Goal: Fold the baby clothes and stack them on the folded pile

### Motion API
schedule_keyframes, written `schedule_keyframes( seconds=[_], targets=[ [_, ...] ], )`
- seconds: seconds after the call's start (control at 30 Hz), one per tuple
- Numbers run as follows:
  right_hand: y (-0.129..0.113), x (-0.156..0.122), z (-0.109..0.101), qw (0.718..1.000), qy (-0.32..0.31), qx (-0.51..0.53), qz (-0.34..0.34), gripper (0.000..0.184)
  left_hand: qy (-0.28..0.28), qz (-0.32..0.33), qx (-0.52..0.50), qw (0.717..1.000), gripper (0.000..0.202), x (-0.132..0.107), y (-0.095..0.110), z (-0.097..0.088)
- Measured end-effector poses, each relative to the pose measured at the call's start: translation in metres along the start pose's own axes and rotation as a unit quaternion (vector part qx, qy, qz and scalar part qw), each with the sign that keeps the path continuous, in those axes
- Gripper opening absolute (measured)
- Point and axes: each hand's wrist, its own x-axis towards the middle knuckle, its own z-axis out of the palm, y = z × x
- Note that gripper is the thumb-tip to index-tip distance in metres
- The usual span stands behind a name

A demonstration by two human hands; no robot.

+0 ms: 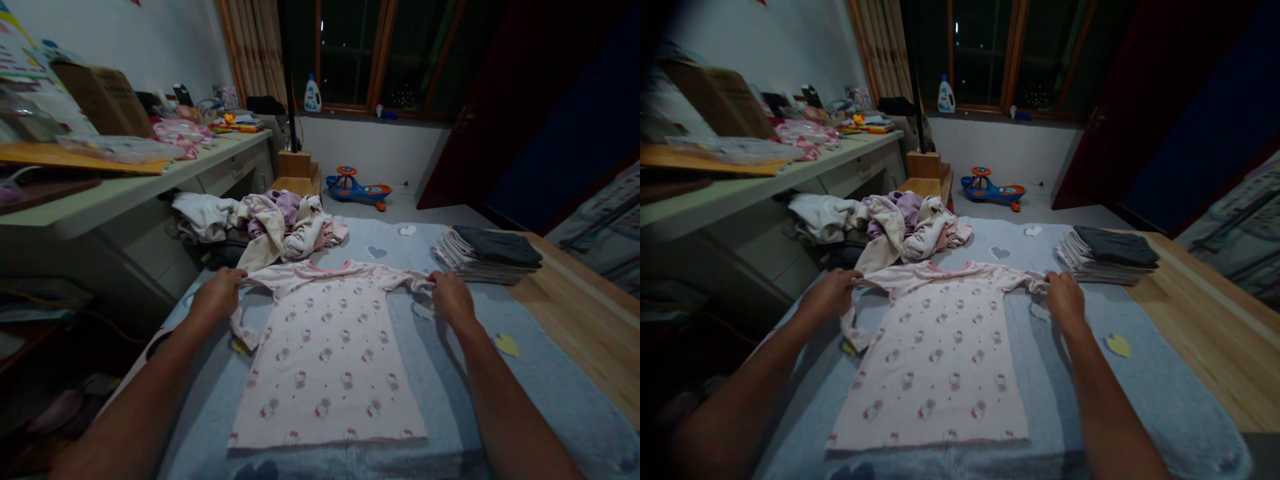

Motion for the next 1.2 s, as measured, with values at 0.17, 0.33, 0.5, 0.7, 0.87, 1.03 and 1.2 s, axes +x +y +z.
schedule_keyframes(
  seconds=[0.17, 0.33, 0.5, 0.7, 0.87, 1.03, 1.2],
  targets=[
    [-0.041, 0.016, -0.002, 0.998, 0.059, 0.014, -0.03, 0.035, 0.062, 0.027, 0.171, 0.983, 0.032, -0.003, 0.02, -0.016],
    [-0.127, 0.04, 0.023, 0.974, -0.002, 0.141, -0.176, 0.028, 0.011, 0.134, 0.041, 0.99, 0.041, 0.013, 0.081, 0.004],
    [-0.167, 0.056, 0.055, 0.969, 0.025, 0.183, -0.165, 0.034, -0.023, 0.125, -0.069, 0.99, 0.042, 0.041, 0.13, 0.028],
    [-0.166, 0.052, 0.082, 0.971, 0.017, 0.184, -0.151, 0.034, -0.043, 0.033, -0.036, 0.998, 0.031, 0.058, 0.144, 0.043],
    [-0.166, 0.049, 0.083, 0.968, 0.042, 0.204, -0.141, 0.025, -0.015, 0.014, -0.048, 0.999, 0.032, 0.06, 0.143, 0.053],
    [-0.168, 0.049, 0.074, 0.965, 0.086, 0.221, -0.108, 0.026, 0.048, 0.01, -0.063, 0.997, 0.034, 0.06, 0.142, 0.056],
    [-0.17, 0.05, 0.078, 0.955, 0.048, 0.287, -0.059, 0.033, 0.076, 0.004, -0.092, 0.993, 0.032, 0.063, 0.14, 0.062]
  ],
)
